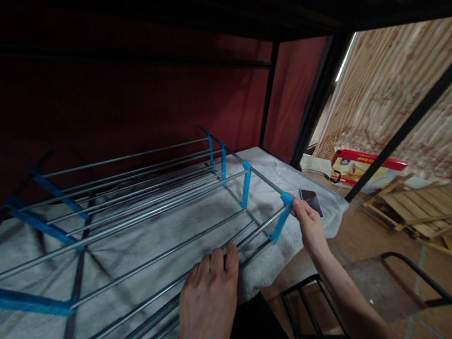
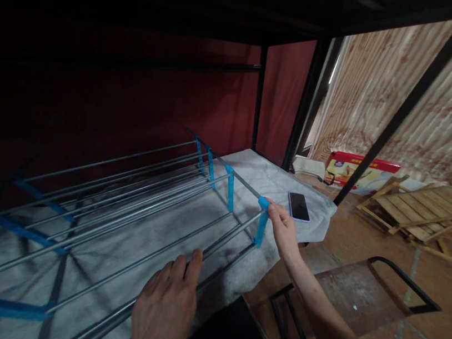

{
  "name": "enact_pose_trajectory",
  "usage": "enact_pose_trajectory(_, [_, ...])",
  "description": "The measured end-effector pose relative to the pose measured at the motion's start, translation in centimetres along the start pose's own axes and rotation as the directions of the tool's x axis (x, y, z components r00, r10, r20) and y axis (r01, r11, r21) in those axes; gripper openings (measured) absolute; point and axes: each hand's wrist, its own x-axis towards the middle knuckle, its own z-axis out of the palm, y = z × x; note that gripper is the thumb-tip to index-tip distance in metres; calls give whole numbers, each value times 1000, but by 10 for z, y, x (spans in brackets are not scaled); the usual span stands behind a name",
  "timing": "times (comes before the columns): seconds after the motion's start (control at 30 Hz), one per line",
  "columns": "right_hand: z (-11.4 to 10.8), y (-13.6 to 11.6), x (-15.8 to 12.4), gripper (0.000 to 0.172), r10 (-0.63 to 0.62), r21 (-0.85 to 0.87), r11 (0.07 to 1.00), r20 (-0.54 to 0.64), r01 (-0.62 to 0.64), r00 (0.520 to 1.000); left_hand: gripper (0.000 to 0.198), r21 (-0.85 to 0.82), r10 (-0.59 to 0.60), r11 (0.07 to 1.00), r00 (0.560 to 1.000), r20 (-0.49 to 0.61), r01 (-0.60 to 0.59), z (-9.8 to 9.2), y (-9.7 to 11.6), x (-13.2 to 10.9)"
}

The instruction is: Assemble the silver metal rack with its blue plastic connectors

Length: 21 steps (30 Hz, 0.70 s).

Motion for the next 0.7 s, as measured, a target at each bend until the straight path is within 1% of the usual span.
enact_pose_trajectory(0.07, [1, -1, 0, 49, -2, -6, 1000, -9, 2, 1000, 54, -7, 13, 1000, 1000, -5, -14, 0, -2, 2])
enact_pose_trajectory(0.33, [3, -4, -1, 52, -25, -32, 999, -13, 24, 1000, 48, -46, 46, 998, 998, 31, -44, -7, -13, 13])
enact_pose_trajectory(0.6, [1, -2, 0, 52, -32, -69, 997, 4, 33, 999, 44, -97, 72, 993, 991, 110, -62, -10, -28, 27])
enact_pose_trajectory(0.7, [0, -2, 0, 52, -28, -74, 997, 9, 28, 1000, 38, -117, 86, 991, 987, 138, -70, -9, -32, 32])
